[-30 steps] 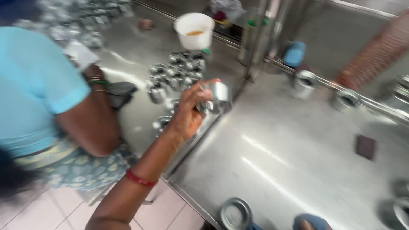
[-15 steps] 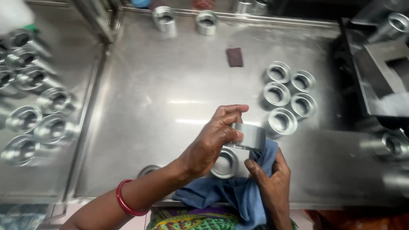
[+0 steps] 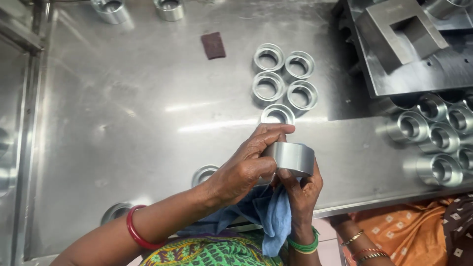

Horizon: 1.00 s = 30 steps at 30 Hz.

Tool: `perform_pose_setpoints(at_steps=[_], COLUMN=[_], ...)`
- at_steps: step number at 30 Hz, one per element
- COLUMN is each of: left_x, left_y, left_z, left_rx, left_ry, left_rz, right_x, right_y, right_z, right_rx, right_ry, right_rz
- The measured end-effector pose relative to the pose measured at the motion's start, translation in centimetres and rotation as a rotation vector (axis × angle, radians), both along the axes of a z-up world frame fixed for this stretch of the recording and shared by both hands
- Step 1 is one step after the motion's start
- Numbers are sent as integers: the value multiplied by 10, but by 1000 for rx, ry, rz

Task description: The person is wiping down circular metal rings with a blue cloth at a stainless steel workstation.

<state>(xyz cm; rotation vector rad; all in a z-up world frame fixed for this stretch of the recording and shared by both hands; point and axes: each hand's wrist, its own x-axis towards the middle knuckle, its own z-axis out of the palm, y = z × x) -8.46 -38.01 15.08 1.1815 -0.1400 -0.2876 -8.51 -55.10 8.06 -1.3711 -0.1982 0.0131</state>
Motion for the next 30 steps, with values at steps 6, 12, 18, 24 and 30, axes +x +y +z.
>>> perform_pose_setpoints(at_steps=[6,12,18,24,30], left_x=[13,16,22,26,26], left_y=[-18,-30,-27,-29,-27], left_z=[-16,-36,-30,-31,-32], left_rx=[426,607,414,355,428], left_ry=[-208,-156,-169,-249,-332], left_rz=[107,170,77,24,10], right_x=[7,0,2,3,4], right_y=[-13,-10,-7,-4,-6], right_z=[-22,-19,-18,-16,-16], right_rx=[168,136,89,169,147], right_ry=[53,14,-29,-24,-38], right_rz=[-92,-214,-307,-362,-318])
